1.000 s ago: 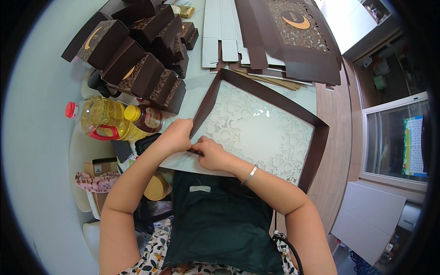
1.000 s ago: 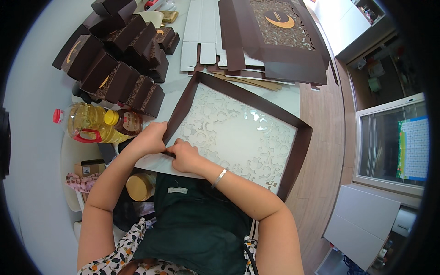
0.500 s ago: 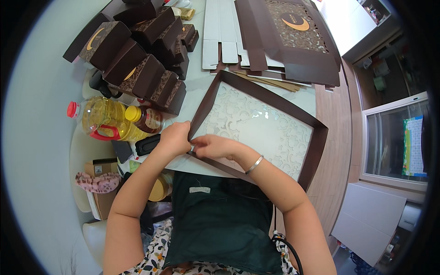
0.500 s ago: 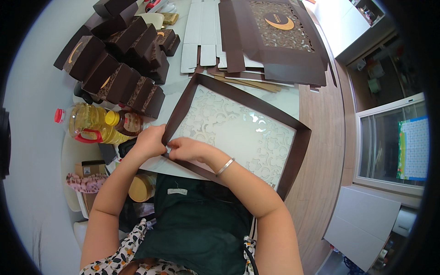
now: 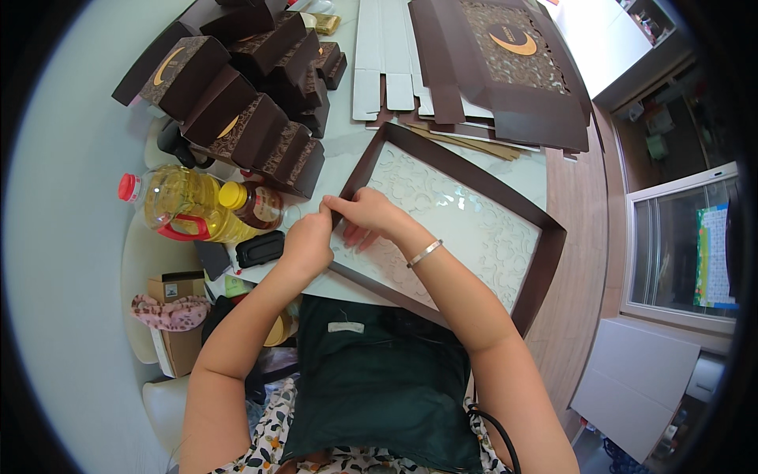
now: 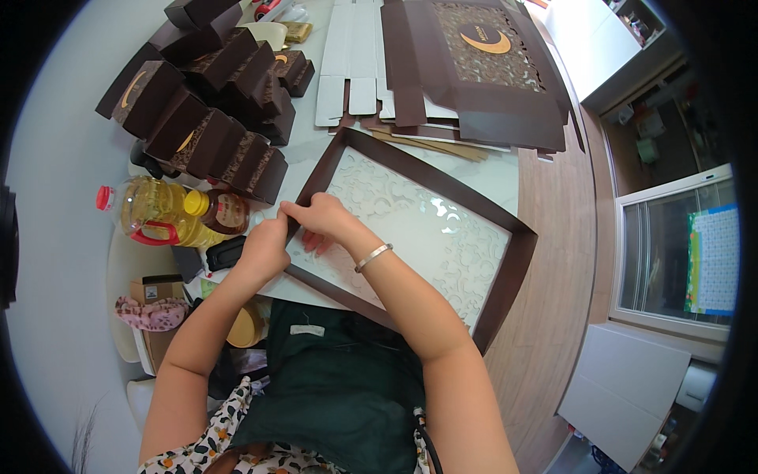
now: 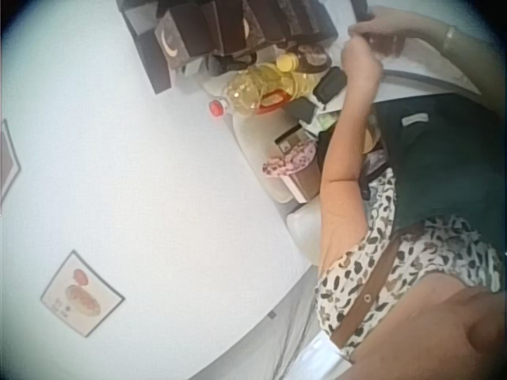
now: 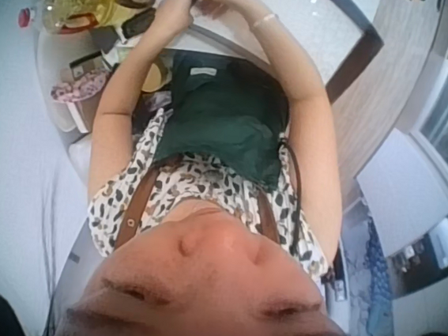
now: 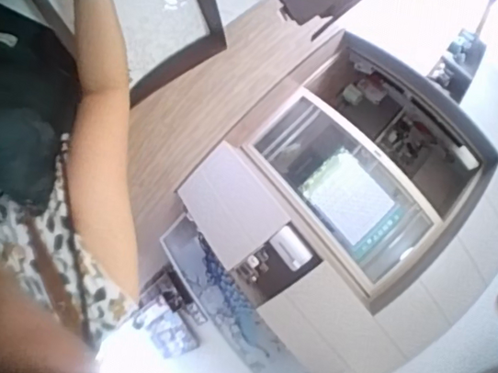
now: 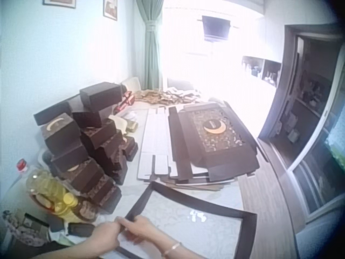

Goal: The person assembles a decorative box by folding and tucking the flaps of a brown cardboard piece around a white perforated insert. They then place the assembled box on a stack of finished boxes and pick up a new flat cardboard piece to begin the process again.

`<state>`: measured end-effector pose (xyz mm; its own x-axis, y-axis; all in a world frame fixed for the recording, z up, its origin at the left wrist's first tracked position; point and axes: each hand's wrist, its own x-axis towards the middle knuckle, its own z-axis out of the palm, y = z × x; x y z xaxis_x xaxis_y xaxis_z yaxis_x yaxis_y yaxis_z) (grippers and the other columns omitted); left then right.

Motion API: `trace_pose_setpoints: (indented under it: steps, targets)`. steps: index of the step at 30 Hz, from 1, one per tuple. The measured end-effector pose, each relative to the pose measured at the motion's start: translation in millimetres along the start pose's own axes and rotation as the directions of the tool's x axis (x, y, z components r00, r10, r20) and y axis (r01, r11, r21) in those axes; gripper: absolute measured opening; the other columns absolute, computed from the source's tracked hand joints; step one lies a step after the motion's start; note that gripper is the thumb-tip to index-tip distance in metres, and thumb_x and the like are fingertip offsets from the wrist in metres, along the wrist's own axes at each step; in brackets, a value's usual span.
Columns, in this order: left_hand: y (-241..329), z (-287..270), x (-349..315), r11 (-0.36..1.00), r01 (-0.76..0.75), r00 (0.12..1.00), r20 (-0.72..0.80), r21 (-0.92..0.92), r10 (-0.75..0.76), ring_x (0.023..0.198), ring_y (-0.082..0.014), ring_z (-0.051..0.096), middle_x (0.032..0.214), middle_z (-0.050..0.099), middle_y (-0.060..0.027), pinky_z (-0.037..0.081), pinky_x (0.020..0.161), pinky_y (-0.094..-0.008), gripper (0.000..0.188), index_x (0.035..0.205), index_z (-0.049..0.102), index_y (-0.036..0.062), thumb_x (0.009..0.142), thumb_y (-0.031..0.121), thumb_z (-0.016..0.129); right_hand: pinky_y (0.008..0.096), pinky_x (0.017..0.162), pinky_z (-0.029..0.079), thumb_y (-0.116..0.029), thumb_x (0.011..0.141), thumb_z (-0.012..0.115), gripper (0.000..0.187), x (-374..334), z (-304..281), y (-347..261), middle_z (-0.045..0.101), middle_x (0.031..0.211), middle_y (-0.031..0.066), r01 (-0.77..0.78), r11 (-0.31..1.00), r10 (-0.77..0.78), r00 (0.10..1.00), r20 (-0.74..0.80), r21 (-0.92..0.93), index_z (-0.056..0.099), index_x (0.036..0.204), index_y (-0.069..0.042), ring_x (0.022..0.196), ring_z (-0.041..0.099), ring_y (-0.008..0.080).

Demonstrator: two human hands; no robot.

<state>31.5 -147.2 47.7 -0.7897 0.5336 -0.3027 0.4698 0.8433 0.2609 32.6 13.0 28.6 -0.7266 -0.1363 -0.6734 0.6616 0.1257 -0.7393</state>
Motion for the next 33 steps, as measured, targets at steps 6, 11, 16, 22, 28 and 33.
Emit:
trace_pose_setpoints:
  steps: [6, 11, 16, 22, 28, 33]
  targets:
    - [0, 5, -4, 0.999, -0.043, 0.999, 0.025, 0.003, 0.043, 0.085, -0.0431, 0.066, 0.083, 0.066, -0.0242, 0.054, 0.072, -0.0491, 0.054, 0.110, 0.044, -0.0026, 0.061, -0.008, 0.066, 0.0412, 0.045, 0.058, -0.026, 0.087, 0.058, 0.044, 9, -10, -17, 0.064, 0.082, 0.0247, 0.078, 0.997, -0.074, 0.962, -0.263, 0.005, 0.049, 0.096, 0.016, 0.055, 0.067, 0.0299]
    - [10, -1, -5, 1.000, -0.023, 0.996, 0.092, 0.019, 0.021, 0.083, -0.0433, 0.065, 0.084, 0.066, -0.0227, 0.053, 0.072, -0.0492, 0.054, 0.109, 0.044, -0.0024, 0.060, -0.005, 0.068, 0.0434, 0.043, 0.057, -0.005, 0.082, 0.048, 0.039, 25, -9, -14, 0.063, 0.081, 0.0276, 0.133, 0.981, -0.090, 0.959, -0.269, 0.144, 0.033, 0.110, 0.017, 0.052, 0.065, 0.0315]
    - [5, -2, 9, 0.996, -0.053, 0.997, 0.047, -0.069, 0.056, 0.092, -0.0432, 0.063, 0.100, 0.062, -0.0248, 0.053, 0.076, -0.0479, 0.054, 0.112, 0.044, -0.0032, 0.064, -0.001, 0.068, 0.0397, 0.045, 0.056, -0.016, 0.089, 0.056, 0.039, 11, -10, -14, 0.062, 0.073, 0.0216, 0.149, 0.980, -0.121, 0.973, -0.196, 0.134, 0.042, 0.108, 0.014, 0.057, 0.067, 0.0286]
    - [31, -19, 54, 0.968, -0.177, 0.911, -0.402, -0.179, 0.092, 0.098, -0.0432, 0.062, 0.112, 0.055, -0.0258, 0.053, 0.080, -0.0476, 0.052, 0.123, 0.044, -0.0028, 0.076, 0.003, 0.065, 0.0415, 0.056, 0.055, -0.018, 0.085, 0.064, 0.020, 20, -56, 11, 0.067, 0.076, 0.0156, 0.433, 0.756, -0.633, 0.674, -0.380, -0.491, 0.059, 0.083, 0.002, 0.058, 0.065, 0.0323]
    - [39, -8, 140, 0.995, -0.096, 0.901, -0.429, -0.042, 0.069, 0.092, -0.0406, 0.066, 0.103, 0.062, -0.0240, 0.055, 0.076, -0.0463, 0.037, 0.117, 0.052, 0.0005, 0.080, 0.002, 0.061, 0.0419, 0.069, 0.046, -0.013, 0.074, 0.068, 0.017, 17, -85, -9, 0.060, 0.085, 0.0092, 0.023, 0.304, -0.947, 0.119, -0.300, -0.952, 0.060, 0.089, -0.011, 0.089, 0.059, 0.0260]
    - [30, 0, 183, 0.996, -0.068, 0.909, -0.416, -0.063, 0.036, 0.086, -0.0370, 0.066, 0.086, 0.069, -0.0170, 0.054, 0.076, -0.0465, 0.023, 0.095, 0.063, 0.0063, 0.074, 0.006, 0.072, 0.0422, 0.072, 0.043, -0.023, 0.072, 0.072, 0.027, 45, -93, 7, 0.061, 0.083, 0.0049, -0.155, 0.304, -0.848, 0.406, -0.341, -0.940, 0.060, 0.093, -0.012, 0.083, 0.062, 0.0237]
